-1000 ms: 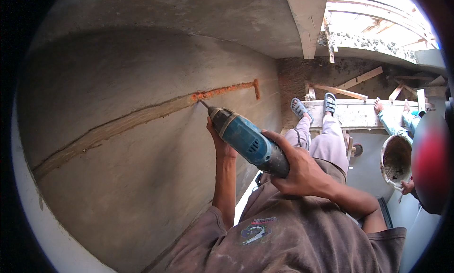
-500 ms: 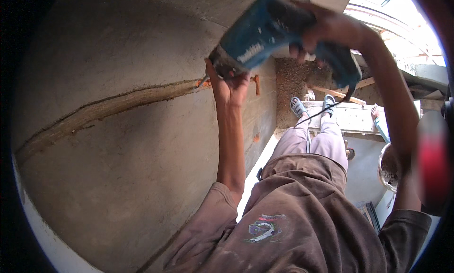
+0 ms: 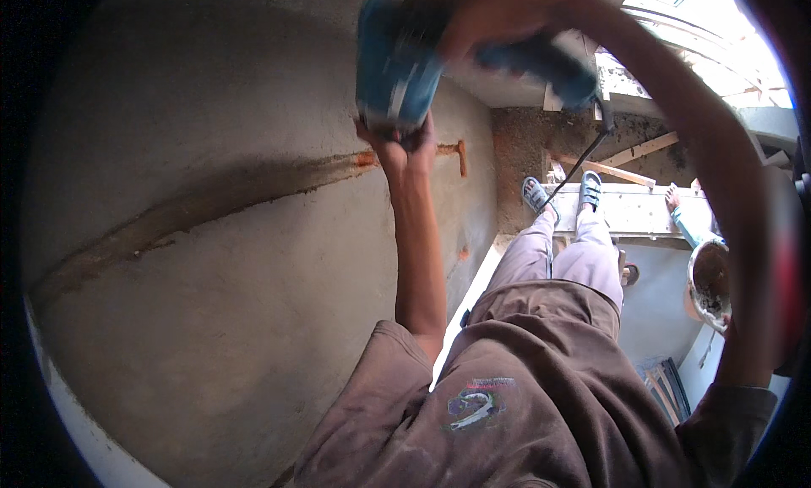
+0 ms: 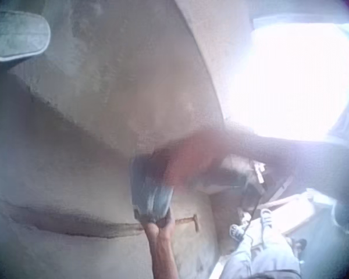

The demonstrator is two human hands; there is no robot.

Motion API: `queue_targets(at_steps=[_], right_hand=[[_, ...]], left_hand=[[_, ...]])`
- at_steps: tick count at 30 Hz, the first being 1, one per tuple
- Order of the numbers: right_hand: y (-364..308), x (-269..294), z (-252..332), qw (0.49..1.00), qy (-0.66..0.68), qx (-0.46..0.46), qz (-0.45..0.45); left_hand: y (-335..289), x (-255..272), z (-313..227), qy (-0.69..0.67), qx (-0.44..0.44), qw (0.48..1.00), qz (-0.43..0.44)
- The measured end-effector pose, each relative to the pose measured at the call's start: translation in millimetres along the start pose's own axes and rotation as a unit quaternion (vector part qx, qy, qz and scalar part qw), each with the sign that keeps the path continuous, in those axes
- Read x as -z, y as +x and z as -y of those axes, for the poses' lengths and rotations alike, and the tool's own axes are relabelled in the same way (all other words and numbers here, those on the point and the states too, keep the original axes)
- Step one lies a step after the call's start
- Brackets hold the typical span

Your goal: The person uses a rotary hammer drill to chase a horizontal groove into a concrete wall, following a pre-marked line. The person stands on a wooden plank while operating the tool, and another worker is visible nearby.

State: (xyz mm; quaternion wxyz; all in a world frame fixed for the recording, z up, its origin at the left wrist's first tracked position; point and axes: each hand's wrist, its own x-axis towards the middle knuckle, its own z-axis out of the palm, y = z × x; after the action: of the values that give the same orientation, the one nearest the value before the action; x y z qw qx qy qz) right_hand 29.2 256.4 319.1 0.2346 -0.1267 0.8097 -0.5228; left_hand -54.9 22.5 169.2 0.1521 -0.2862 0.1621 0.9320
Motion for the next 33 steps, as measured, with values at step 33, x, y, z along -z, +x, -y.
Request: queue_targets(at_steps=[33], right_hand=[[-119,-140,-17,0.968,0.242,-0.037,-0.059]], left_hand=[[-127,98,-16,0.241,0.074,0.968,-0.011]])
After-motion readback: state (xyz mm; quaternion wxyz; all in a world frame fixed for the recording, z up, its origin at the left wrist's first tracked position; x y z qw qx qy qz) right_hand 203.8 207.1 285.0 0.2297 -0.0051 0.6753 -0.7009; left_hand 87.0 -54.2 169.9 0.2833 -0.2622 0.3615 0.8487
